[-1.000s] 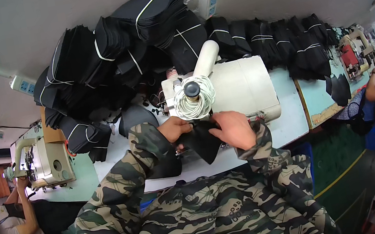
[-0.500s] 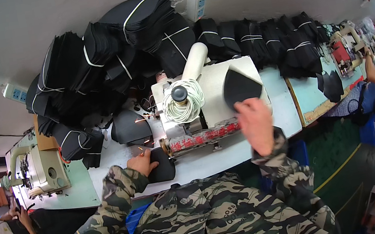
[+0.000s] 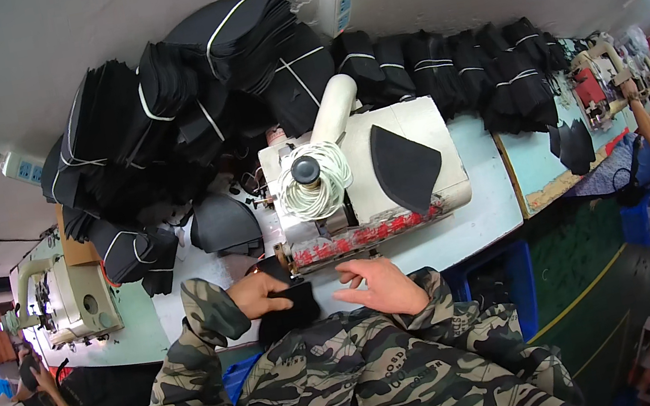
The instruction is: The person feeds fabric pieces into a machine one by one to process them, stacks each finished piece on top of the machine, and then gathers the completed stack by hand.
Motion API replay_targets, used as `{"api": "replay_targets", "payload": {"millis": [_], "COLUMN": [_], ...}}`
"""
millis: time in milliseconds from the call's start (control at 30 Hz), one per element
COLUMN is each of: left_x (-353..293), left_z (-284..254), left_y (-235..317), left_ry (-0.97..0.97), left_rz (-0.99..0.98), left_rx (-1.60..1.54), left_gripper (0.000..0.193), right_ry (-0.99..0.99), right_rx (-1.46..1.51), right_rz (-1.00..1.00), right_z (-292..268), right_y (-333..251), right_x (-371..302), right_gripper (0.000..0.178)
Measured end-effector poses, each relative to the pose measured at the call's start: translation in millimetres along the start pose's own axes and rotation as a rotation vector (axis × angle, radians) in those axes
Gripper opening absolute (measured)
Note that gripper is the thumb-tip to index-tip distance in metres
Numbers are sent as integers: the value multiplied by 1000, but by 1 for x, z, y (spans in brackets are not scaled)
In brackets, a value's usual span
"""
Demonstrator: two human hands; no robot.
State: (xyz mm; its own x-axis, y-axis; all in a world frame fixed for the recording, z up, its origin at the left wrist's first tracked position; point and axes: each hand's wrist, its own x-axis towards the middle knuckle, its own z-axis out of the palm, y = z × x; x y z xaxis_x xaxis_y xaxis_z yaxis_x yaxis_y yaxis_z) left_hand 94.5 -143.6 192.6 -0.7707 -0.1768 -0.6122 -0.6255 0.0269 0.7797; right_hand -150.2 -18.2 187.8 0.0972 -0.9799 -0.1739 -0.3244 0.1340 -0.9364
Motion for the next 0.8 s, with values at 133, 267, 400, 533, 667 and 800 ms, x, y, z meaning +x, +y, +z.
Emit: {"api": "replay_targets", "payload": {"millis": [133,267,400,533,667,800], "left_x": [34,57,57,76,94,92], "left_z": [-4,-13,-23,-15,-6,-18], "left_y": [22,-8,7,-5,9,12], "left_ry": [160,294,321,347,361,306], "left_rz": [105,38,-100,60,150,165], "left_rx": [-134,-348,-329,-498,-646,-556], "left_gripper": [29,30,27,27,26,25], "right_ry": [-69,91,213,235,122,26], "right_rx": [-28,-314,-224,-490,-676,-680], "right_rz": [49,-37,-31,-207,-154,1], "right_z": [6,-6,-36,-48,-53,-49], "right_y": [-2,-4,-11,-8,-18,-24], "right_x": [15,27,31,47,64,64], "right_gripper": [22,22,21,33,33,29]}}
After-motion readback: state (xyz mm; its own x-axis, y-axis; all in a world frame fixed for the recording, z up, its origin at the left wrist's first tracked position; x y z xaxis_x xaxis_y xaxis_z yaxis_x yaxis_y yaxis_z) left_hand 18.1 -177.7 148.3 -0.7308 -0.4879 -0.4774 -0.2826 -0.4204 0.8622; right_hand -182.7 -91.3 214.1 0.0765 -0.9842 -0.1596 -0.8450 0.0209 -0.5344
